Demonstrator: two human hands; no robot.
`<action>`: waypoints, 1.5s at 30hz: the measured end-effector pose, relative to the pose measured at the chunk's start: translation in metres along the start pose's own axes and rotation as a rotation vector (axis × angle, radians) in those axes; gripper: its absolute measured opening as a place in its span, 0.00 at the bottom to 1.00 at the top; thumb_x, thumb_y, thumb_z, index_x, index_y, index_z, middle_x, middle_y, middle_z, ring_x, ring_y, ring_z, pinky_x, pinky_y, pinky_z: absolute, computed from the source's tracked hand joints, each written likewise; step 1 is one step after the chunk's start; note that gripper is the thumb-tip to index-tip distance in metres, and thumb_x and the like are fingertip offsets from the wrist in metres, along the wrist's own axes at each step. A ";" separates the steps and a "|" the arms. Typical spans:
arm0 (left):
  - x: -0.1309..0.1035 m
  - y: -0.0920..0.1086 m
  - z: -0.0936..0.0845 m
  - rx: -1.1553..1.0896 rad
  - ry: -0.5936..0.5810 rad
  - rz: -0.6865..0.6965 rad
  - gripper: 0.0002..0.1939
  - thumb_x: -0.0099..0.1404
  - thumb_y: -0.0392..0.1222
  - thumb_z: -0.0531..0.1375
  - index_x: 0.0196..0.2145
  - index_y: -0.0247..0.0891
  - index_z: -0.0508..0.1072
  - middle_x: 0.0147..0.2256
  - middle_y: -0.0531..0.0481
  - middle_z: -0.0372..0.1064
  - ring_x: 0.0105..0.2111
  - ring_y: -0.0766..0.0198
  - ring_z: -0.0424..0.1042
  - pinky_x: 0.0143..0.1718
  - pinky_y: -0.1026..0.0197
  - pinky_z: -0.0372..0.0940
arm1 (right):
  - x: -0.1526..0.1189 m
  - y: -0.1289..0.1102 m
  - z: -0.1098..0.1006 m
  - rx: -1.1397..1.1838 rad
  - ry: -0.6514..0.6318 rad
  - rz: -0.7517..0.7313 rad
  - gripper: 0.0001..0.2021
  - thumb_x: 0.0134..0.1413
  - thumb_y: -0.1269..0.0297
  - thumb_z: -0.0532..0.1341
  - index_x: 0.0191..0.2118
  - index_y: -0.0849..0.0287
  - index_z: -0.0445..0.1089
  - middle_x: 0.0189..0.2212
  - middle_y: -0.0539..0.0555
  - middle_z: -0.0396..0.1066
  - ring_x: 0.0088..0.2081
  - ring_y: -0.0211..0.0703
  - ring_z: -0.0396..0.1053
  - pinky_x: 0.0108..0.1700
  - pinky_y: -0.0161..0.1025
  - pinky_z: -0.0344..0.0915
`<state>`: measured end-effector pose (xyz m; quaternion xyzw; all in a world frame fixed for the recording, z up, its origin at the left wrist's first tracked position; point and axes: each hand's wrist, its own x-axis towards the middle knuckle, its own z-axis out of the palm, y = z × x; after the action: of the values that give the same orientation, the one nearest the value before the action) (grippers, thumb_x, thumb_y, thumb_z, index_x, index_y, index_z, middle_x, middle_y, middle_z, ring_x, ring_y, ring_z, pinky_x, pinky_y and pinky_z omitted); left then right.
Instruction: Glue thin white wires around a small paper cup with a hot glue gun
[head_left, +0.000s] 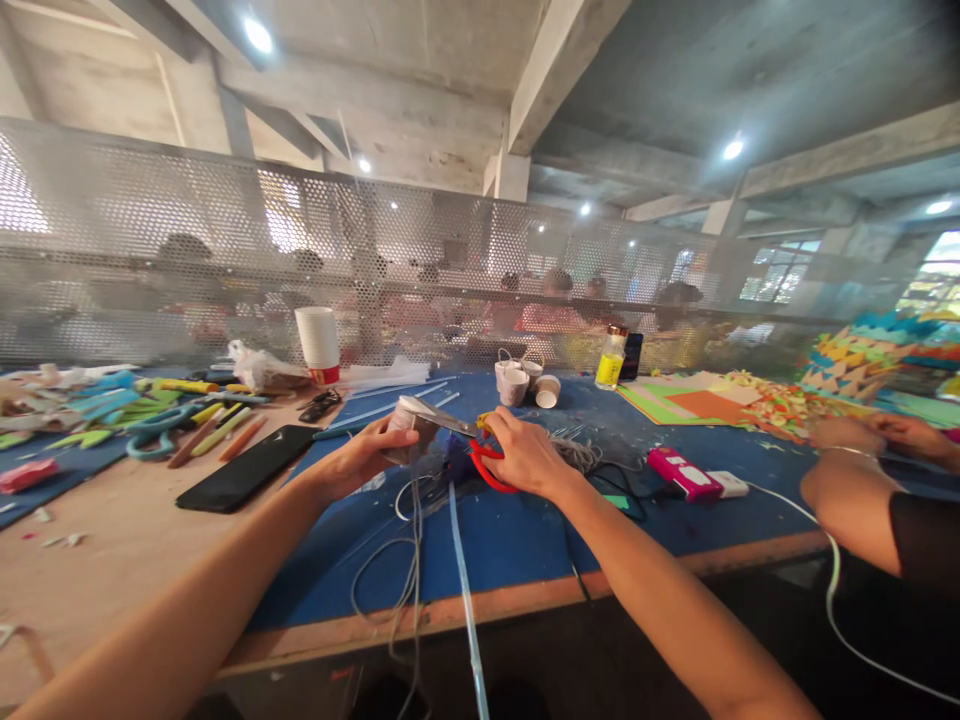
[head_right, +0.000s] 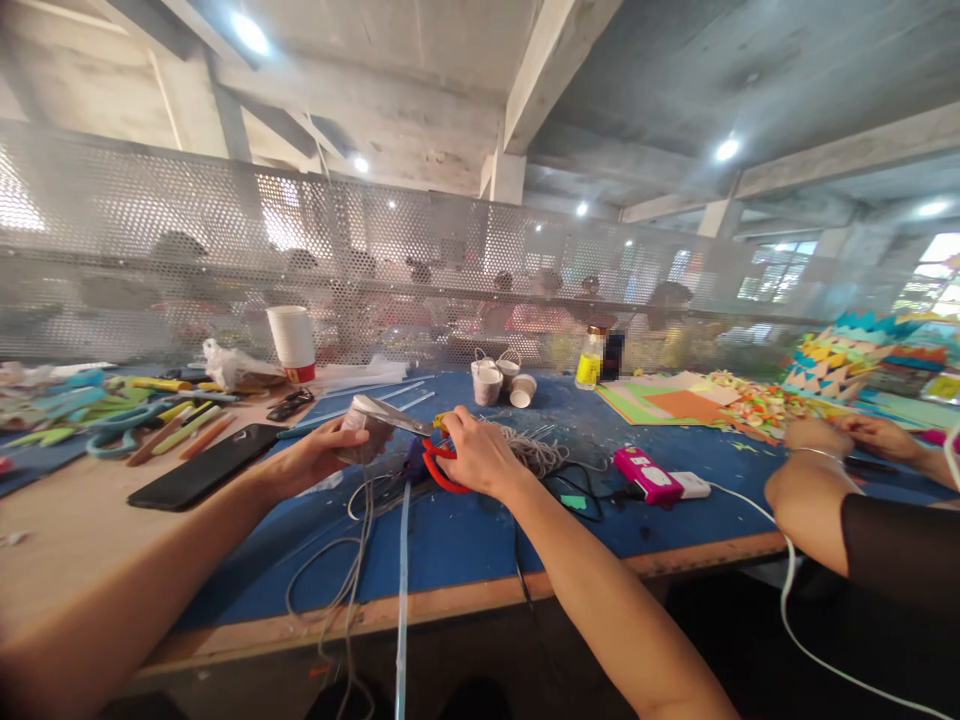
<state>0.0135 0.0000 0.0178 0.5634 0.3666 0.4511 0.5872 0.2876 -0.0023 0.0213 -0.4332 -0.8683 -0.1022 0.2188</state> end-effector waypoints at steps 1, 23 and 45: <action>0.000 0.000 0.001 -0.005 0.002 0.002 0.21 0.55 0.46 0.70 0.46 0.41 0.79 0.41 0.48 0.77 0.38 0.59 0.74 0.43 0.58 0.69 | 0.000 -0.001 -0.001 -0.008 -0.006 0.002 0.18 0.64 0.53 0.60 0.53 0.60 0.67 0.49 0.57 0.70 0.43 0.48 0.75 0.42 0.39 0.67; 0.005 -0.001 0.008 0.104 0.163 0.099 0.30 0.46 0.48 0.74 0.47 0.38 0.75 0.35 0.50 0.73 0.34 0.60 0.70 0.34 0.59 0.63 | -0.001 -0.005 -0.001 -0.108 -0.087 0.068 0.21 0.65 0.51 0.58 0.56 0.59 0.65 0.53 0.59 0.69 0.44 0.51 0.75 0.43 0.41 0.68; 0.002 0.000 0.009 0.133 0.159 0.043 0.32 0.43 0.52 0.74 0.46 0.39 0.75 0.37 0.47 0.75 0.35 0.54 0.75 0.37 0.55 0.67 | -0.002 -0.009 -0.005 -0.088 -0.121 0.058 0.15 0.65 0.53 0.58 0.47 0.59 0.69 0.46 0.57 0.75 0.43 0.50 0.76 0.43 0.39 0.64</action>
<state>0.0229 -0.0007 0.0186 0.5715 0.4288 0.4815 0.5076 0.2832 -0.0110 0.0248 -0.4727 -0.8618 -0.1077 0.1495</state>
